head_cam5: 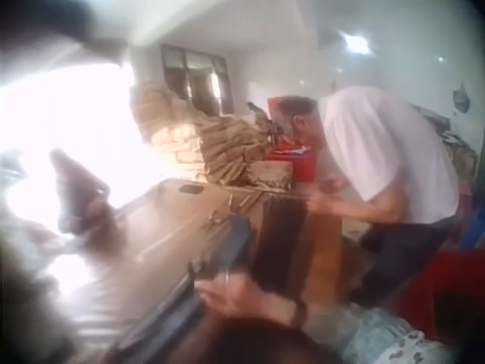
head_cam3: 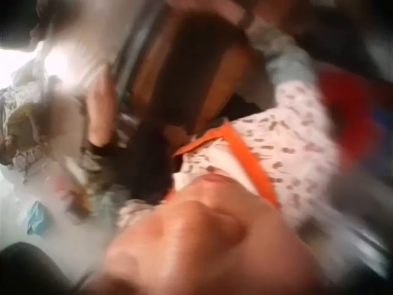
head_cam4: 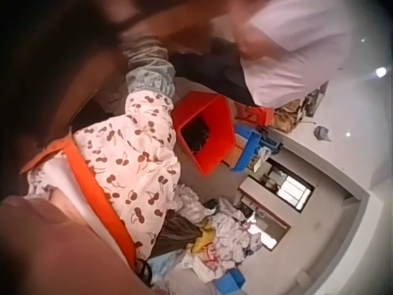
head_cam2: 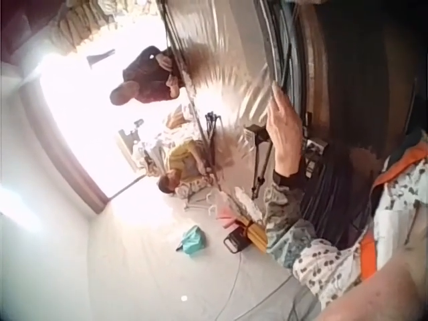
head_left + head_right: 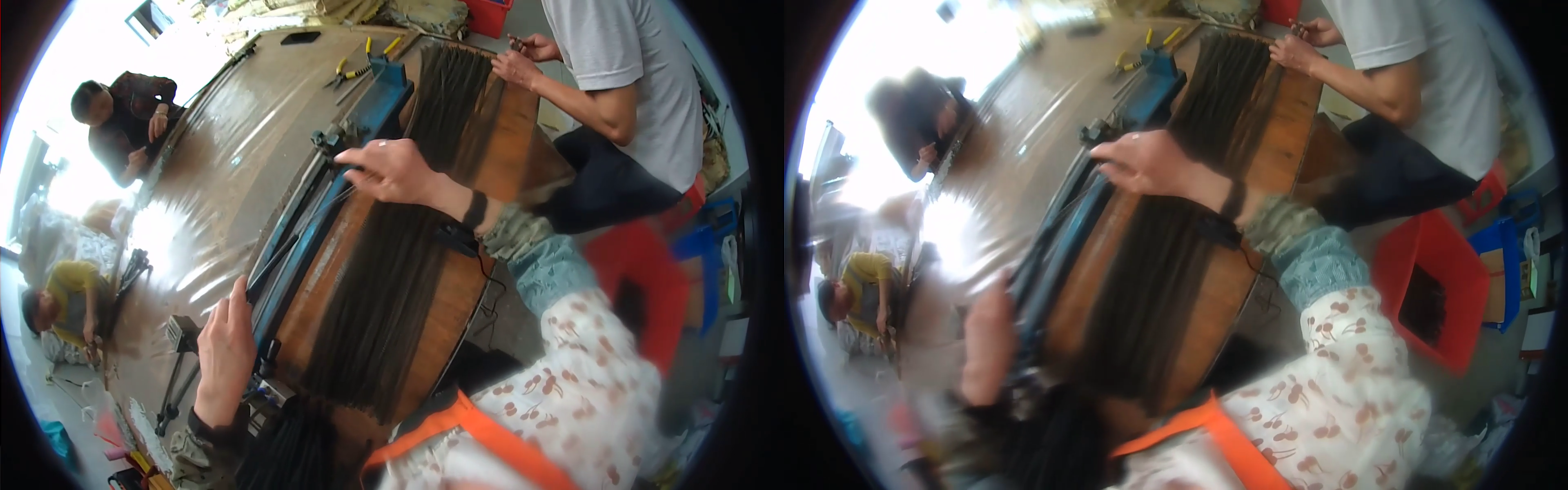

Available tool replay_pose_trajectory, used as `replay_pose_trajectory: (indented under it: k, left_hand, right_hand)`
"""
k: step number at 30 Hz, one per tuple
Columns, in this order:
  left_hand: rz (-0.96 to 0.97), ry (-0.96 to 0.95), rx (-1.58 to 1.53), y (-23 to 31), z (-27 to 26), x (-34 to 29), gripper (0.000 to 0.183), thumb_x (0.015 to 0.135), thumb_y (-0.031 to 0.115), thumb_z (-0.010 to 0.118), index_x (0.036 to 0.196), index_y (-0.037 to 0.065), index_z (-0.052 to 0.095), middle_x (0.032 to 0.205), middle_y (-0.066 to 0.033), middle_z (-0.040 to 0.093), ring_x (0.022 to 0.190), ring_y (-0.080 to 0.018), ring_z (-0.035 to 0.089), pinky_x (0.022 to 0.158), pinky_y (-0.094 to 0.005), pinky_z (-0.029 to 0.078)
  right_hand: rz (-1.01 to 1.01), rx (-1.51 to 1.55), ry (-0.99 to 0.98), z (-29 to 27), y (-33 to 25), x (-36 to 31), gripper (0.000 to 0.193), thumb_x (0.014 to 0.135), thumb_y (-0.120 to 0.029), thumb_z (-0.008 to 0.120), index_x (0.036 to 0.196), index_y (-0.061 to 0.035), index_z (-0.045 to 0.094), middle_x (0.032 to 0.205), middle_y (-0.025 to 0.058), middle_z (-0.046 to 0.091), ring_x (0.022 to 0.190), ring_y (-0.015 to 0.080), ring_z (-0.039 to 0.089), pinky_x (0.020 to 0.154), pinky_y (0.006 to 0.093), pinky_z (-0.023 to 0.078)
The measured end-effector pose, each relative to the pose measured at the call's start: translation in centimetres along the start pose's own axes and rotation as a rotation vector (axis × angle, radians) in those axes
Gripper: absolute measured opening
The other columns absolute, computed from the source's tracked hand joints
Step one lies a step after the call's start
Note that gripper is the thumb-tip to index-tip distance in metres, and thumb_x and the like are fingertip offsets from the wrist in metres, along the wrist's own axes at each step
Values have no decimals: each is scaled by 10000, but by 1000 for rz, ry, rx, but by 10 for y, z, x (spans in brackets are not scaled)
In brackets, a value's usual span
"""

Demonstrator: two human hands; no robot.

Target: Processing and organizing black metal rods by feeding them into a manual mechanical jig.

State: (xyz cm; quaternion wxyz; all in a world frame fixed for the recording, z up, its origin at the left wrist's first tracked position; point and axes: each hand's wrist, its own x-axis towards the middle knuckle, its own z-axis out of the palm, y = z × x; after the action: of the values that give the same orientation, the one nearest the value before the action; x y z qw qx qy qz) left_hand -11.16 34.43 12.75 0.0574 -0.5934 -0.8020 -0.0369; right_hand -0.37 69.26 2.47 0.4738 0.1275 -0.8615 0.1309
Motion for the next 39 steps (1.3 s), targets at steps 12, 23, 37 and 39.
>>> replay_pose_trajectory:
  k: [12, 23, 37, 39]
  left_hand:
    - [-162, 74, 37, -22, -14, -35, 126, 910, -20, 554, 1022, 36, 543, 827, -180, 592, 741, -382, 612, 621, -454, 501]
    - [-224, 41, 31, -27, -31, -92, 391, 892, -22, 599, 1267, 86, 606, 814, -159, 530, 764, -361, 568, 653, -464, 445]
    - [-225, 35, 73, -13, -42, -144, 441, 869, -45, 617, 1289, 91, 594, 788, -134, 527, 728, -313, 565, 655, -423, 460]
    - [-325, 180, 206, -32, -41, -170, 401, 866, -33, 624, 1247, 88, 598, 794, -129, 537, 759, -315, 582, 660, -418, 472]
  right_hand:
    - [329, 561, -132, 28, -36, -5, 447, 938, -425, 648, 1179, -51, 681, 818, 52, 669, 856, 206, 618, 851, 368, 492]
    - [350, 648, 94, 66, -156, 40, 178, 877, -250, 744, 959, -91, 746, 732, 14, 639, 696, 198, 601, 675, 340, 485]
    - [454, 951, -374, 71, -190, 52, 185, 911, -196, 718, 1042, -69, 747, 837, 17, 696, 743, 125, 618, 684, 278, 510]
    - [209, 627, -223, 79, -160, 31, 348, 924, -207, 698, 1256, -104, 681, 784, 18, 668, 651, 113, 606, 624, 271, 521]
